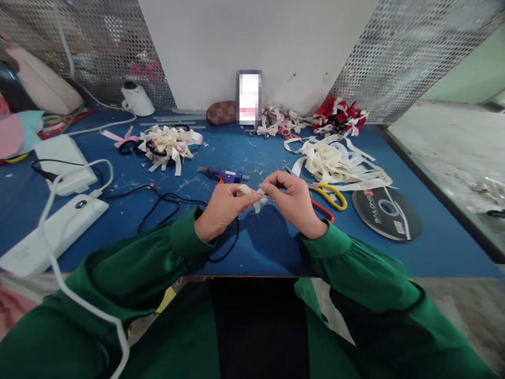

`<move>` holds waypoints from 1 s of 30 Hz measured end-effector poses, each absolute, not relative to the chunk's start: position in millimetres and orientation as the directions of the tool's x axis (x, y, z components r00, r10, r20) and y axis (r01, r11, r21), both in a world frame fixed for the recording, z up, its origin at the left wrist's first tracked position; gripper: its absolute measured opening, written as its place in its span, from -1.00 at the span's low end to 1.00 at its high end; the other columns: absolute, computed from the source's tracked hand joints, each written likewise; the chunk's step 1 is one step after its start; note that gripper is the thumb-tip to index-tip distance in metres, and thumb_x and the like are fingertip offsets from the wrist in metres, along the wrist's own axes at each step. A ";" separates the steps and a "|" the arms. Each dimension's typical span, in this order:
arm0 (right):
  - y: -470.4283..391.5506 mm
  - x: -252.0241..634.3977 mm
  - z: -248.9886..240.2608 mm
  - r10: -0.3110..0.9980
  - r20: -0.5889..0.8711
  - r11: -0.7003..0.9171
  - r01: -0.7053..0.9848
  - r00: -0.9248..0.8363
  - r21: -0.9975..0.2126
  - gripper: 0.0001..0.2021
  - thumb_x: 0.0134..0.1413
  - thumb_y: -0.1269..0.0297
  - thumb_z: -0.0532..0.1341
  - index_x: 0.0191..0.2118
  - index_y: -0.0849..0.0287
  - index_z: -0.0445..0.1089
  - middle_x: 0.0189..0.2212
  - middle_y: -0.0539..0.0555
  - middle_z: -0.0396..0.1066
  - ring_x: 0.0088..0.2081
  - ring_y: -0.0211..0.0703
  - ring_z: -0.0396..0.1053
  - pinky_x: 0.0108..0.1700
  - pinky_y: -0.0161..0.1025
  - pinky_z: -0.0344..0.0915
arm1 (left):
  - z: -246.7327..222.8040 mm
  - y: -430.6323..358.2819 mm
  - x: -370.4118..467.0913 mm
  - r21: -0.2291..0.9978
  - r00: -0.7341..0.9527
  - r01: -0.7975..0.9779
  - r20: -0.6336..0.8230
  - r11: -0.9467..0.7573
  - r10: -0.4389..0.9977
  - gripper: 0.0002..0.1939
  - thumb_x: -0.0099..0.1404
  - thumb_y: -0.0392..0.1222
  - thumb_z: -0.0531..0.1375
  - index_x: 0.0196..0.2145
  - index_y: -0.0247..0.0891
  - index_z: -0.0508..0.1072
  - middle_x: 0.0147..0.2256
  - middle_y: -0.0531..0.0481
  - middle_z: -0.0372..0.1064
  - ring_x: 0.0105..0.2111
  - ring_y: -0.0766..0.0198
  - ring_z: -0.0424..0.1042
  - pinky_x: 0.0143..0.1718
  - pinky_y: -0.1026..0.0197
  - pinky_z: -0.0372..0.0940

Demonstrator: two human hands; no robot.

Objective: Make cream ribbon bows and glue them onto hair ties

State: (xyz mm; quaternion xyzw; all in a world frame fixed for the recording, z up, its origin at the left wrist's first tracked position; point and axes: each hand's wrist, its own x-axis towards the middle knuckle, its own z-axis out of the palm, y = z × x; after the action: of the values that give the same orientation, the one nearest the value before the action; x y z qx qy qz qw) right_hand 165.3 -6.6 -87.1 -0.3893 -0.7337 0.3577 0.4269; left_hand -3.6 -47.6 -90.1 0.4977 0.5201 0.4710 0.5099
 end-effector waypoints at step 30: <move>-16.7 151.7 -93.7 0.836 0.032 -0.060 -0.149 -0.548 -0.987 -0.69 -0.06 0.06 0.45 -0.24 0.13 0.52 -0.35 -0.01 0.52 -0.27 -0.21 0.44 -0.10 -0.19 0.36 | -85.6 -49.1 0.5 0.963 -0.172 -0.267 -0.080 0.032 0.982 -0.77 0.05 -0.06 0.42 -0.51 -0.26 0.53 -0.51 0.05 0.44 -0.49 0.36 0.34 -0.41 0.26 0.28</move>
State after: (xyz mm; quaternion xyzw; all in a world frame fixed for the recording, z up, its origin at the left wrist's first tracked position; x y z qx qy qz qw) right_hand 151.7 -16.7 -93.7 -0.2979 -0.5767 0.6642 0.3707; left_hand 0.5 -49.1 -85.6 0.3674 0.4865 0.5908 0.5285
